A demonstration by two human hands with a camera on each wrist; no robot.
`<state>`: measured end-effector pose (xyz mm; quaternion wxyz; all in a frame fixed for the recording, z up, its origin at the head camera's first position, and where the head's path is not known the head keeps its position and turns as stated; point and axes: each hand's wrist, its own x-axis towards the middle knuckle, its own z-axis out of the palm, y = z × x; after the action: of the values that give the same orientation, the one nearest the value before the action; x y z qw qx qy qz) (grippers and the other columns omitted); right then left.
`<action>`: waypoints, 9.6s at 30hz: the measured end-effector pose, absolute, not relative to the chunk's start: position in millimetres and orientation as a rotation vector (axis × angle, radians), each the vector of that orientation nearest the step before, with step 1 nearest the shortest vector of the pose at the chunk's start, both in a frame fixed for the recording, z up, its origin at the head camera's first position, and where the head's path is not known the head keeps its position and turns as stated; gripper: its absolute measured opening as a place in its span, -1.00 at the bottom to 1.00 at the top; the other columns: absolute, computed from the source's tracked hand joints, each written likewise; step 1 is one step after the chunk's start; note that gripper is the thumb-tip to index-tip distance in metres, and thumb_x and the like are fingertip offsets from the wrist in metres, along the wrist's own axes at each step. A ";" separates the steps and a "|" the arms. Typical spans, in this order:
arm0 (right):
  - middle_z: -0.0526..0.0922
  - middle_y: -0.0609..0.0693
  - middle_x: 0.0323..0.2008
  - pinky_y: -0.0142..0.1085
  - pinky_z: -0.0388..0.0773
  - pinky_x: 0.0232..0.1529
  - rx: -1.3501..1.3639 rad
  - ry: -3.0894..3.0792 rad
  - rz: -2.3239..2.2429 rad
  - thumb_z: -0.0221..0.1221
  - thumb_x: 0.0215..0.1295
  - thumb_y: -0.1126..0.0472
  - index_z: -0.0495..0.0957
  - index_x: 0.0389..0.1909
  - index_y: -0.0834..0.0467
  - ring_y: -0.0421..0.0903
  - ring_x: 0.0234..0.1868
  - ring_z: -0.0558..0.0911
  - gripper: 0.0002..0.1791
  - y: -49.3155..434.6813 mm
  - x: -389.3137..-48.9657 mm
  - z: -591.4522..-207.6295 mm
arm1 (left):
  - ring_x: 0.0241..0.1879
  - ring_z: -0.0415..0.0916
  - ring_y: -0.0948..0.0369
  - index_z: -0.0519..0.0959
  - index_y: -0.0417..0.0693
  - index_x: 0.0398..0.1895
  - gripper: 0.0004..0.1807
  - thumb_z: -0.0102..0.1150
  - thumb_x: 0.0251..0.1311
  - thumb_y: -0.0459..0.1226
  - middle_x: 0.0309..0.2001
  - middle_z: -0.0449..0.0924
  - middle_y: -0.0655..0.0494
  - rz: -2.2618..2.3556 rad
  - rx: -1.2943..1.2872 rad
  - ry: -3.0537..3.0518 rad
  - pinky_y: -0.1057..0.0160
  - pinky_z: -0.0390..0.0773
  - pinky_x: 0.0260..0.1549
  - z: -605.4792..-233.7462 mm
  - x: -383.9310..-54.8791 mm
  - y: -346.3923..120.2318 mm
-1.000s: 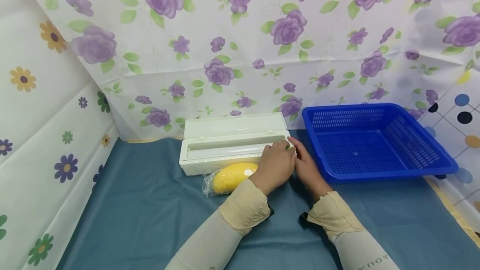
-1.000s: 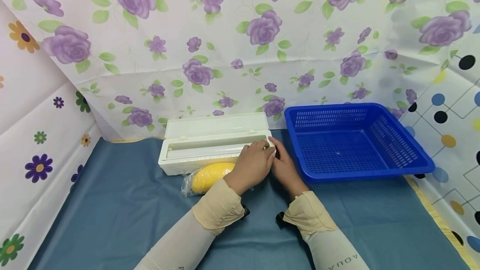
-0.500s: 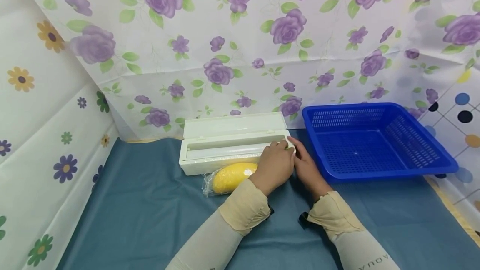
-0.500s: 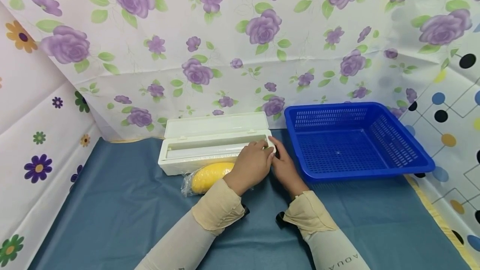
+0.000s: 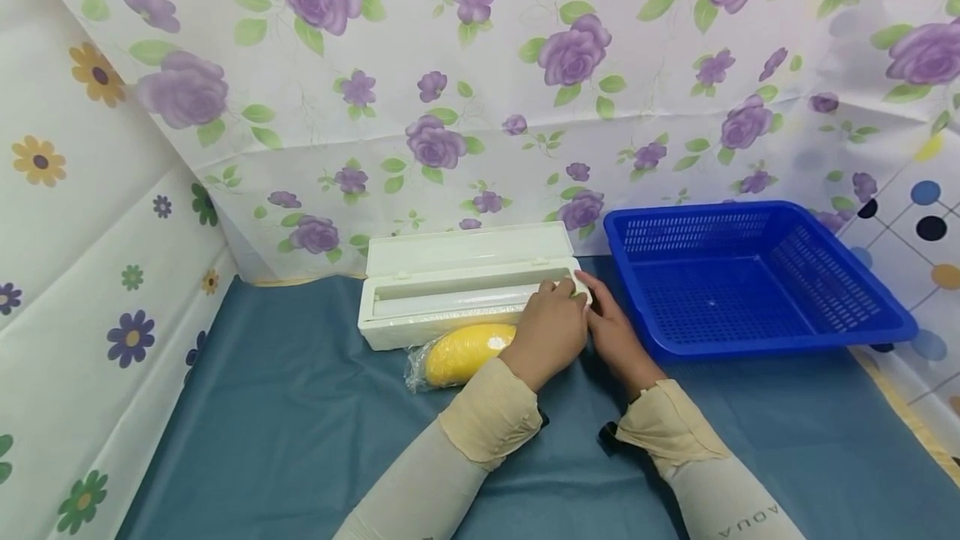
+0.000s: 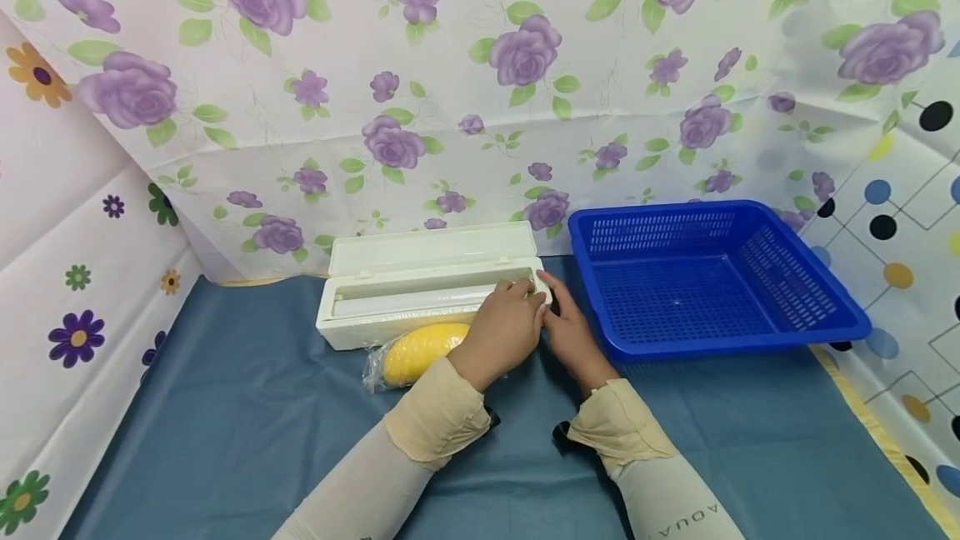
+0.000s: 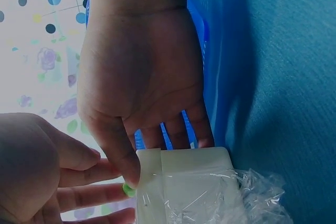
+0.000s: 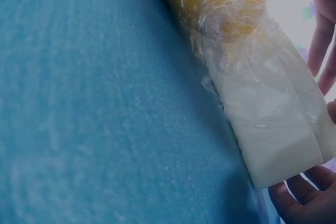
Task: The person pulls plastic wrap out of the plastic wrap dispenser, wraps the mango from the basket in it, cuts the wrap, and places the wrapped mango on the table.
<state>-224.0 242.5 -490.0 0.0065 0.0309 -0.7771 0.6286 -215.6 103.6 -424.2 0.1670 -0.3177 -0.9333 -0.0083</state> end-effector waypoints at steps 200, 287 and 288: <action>0.00 0.07 0.62 0.17 0.10 0.53 0.062 -2.469 1.996 0.02 0.57 0.02 0.05 0.61 -0.10 0.10 0.61 0.08 -0.32 244.8 -220.8 -489.4 | -0.07 0.64 0.09 0.75 0.06 -0.01 -0.69 0.16 0.31 -0.42 -0.08 0.73 0.08 -0.277 -0.909 -2.868 0.20 0.64 0.03 -408.1 -237.4 55.7; -0.03 0.02 0.63 0.19 0.03 0.55 0.042 -2.501 1.964 0.01 0.57 0.01 0.05 0.60 -0.16 0.10 0.62 0.05 -0.34 244.3 -221.2 -490.8 | 0.00 0.64 0.08 0.75 0.02 -0.01 -0.54 0.04 0.23 -0.58 -0.04 0.72 0.08 -0.403 -0.797 -2.922 0.23 0.64 0.04 -407.8 -234.4 11.7; -0.03 0.02 0.63 0.19 0.02 0.55 0.041 -2.500 1.962 0.01 0.57 0.01 0.05 0.60 -0.16 0.10 0.62 0.04 -0.34 244.5 -221.4 -490.8 | 0.00 0.64 0.08 0.75 0.02 -0.01 -0.54 0.04 0.23 -0.59 -0.04 0.72 0.07 -0.403 -0.796 -2.919 0.23 0.64 0.03 -407.9 -234.5 11.1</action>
<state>-221.4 244.5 -490.8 -0.0183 0.0128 -0.7865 0.6172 -234.5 11.1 -407.9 0.0444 -0.2605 -0.9554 -0.1319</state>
